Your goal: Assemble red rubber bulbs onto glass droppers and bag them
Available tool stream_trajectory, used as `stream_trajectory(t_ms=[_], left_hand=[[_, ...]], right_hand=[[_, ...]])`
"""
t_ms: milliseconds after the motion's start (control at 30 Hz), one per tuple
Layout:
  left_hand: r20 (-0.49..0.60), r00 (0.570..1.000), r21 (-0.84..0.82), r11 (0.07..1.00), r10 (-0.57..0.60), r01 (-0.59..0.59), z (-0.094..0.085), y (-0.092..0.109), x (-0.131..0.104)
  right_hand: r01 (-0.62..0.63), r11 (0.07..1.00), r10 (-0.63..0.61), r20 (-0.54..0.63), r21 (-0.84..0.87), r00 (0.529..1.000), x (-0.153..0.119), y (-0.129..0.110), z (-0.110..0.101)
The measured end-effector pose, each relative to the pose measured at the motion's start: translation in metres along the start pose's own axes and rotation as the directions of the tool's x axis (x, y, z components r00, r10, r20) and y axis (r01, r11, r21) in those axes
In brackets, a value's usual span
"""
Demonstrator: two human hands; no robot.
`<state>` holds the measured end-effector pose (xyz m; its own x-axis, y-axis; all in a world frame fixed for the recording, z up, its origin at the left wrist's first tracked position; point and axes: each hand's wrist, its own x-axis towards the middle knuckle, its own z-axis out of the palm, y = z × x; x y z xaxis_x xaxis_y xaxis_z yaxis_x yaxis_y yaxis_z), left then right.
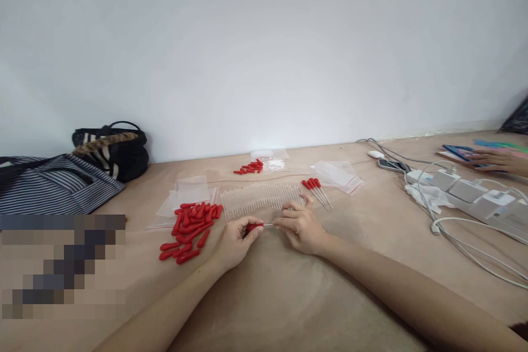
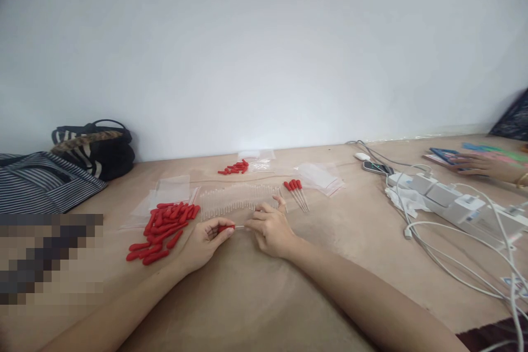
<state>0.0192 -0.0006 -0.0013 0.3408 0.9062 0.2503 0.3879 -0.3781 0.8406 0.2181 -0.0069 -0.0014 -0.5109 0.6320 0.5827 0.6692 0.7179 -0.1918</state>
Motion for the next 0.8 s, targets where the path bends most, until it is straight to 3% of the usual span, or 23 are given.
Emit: stream_trajectory(t_ms=[200,800], left_hand=[[-0.023,1.000,-0.070,0.997,-0.015,0.014,0.002,0.004,-0.001],[-0.025,1.000,-0.078,0.997,0.002,-0.004,0.002,-0.003,0.000]], right_hand=[[-0.071,0.991,0.070,0.013,0.113,0.997,0.003,-0.004,0.001],[-0.050,0.987,0.040,0.069,0.152,0.997,0.003,0.008,-0.005]])
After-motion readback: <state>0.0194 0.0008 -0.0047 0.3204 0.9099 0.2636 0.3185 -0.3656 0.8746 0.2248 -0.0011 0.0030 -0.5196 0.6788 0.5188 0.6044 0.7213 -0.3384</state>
